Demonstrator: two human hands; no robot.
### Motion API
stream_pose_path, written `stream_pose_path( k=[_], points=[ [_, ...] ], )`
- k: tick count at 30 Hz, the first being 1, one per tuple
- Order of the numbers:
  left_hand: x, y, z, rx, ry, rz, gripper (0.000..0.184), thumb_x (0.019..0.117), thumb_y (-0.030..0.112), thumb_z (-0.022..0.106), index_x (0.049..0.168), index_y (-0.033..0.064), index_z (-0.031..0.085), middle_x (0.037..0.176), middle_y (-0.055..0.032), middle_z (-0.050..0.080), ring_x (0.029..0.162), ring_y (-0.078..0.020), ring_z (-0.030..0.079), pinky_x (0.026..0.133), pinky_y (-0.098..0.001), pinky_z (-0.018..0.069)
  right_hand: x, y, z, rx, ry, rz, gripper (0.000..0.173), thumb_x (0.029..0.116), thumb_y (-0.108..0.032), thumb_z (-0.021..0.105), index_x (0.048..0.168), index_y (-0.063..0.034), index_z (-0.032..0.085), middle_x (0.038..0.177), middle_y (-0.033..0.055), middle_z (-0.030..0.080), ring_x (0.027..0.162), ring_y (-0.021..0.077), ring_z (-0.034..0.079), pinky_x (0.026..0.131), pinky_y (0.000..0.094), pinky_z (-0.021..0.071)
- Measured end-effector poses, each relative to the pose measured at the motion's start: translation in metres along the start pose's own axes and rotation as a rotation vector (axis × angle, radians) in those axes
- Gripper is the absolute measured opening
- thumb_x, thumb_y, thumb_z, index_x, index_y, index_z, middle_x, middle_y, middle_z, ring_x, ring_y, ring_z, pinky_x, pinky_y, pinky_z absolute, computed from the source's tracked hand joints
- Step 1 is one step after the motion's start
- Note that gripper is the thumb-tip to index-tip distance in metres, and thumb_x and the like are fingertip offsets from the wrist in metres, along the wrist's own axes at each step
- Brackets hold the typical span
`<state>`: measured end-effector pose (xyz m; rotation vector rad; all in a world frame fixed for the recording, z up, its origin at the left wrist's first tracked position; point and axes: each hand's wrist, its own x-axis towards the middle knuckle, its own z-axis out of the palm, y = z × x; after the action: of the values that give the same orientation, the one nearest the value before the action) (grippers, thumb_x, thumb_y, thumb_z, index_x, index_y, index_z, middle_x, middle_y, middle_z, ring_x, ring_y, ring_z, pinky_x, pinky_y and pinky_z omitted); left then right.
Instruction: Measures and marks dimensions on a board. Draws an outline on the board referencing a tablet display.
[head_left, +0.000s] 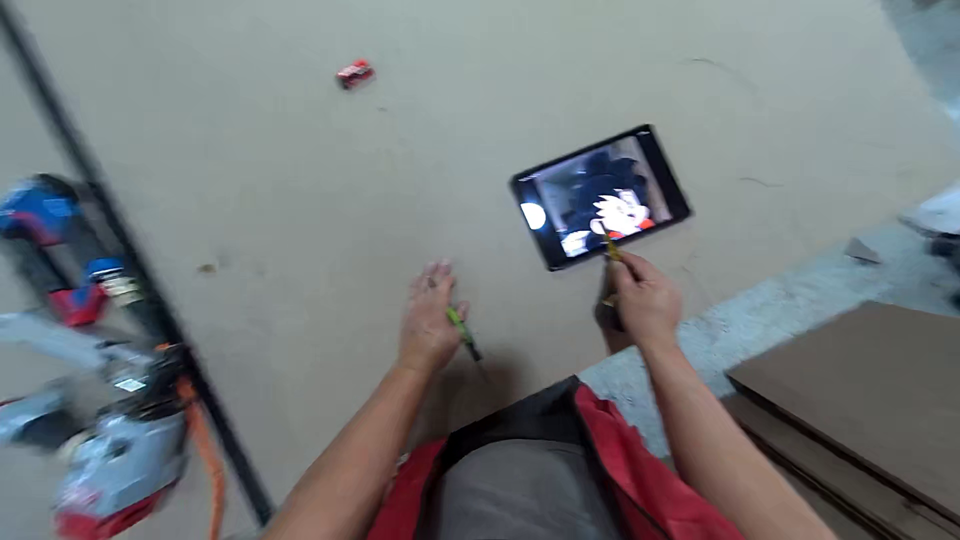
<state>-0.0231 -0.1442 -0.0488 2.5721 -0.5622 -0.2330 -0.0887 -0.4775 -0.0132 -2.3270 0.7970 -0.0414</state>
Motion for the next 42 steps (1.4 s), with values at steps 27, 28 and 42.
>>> stream_pose_path(
  k=[27, 28, 42],
  points=[
    [-0.039, -0.246, -0.164, 0.239, -0.196, 0.148, 0.056, 0.1065, 0.048, 0.045, 0.149, 0.0118, 0.048, 0.164, -0.0039, 0.039, 0.154, -0.0266, 0.032, 0.127, -0.0499, 0.0236, -0.365, -0.119, 0.192, 0.475, -0.647, 0.372, 0.026, 0.1057, -0.038, 0.058, 0.104, -0.0190, 0.075, 0.080, -0.0032, 0.074, 0.071, 0.0118, 0.069, 0.068, 0.0363, 0.0587],
    [-0.032, -0.246, -0.162, 0.230, -0.193, 0.155, 0.058, 0.1057, 0.050, 0.045, 0.150, 0.0123, 0.048, 0.164, -0.0037, 0.039, 0.154, -0.0260, 0.031, 0.127, -0.0490, 0.0244, -0.369, -0.117, 0.195, 0.489, -0.633, 0.385, 0.025, 0.1057, -0.037, 0.058, 0.105, -0.0190, 0.076, 0.081, -0.0037, 0.074, 0.073, 0.0112, 0.070, 0.071, 0.0361, 0.0593],
    [0.010, -0.247, -0.163, 0.284, -0.217, 0.173, 0.055, 0.1067, 0.048, 0.042, 0.148, 0.0119, 0.048, 0.166, -0.0044, 0.037, 0.156, -0.0229, 0.028, 0.128, -0.0482, 0.0193, -0.381, -0.121, 0.215, 0.512, -0.526, 0.381, 0.021, 0.1060, -0.032, 0.058, 0.105, -0.0182, 0.074, 0.084, -0.0063, 0.075, 0.076, 0.0076, 0.070, 0.074, 0.0333, 0.0586]
  ],
)
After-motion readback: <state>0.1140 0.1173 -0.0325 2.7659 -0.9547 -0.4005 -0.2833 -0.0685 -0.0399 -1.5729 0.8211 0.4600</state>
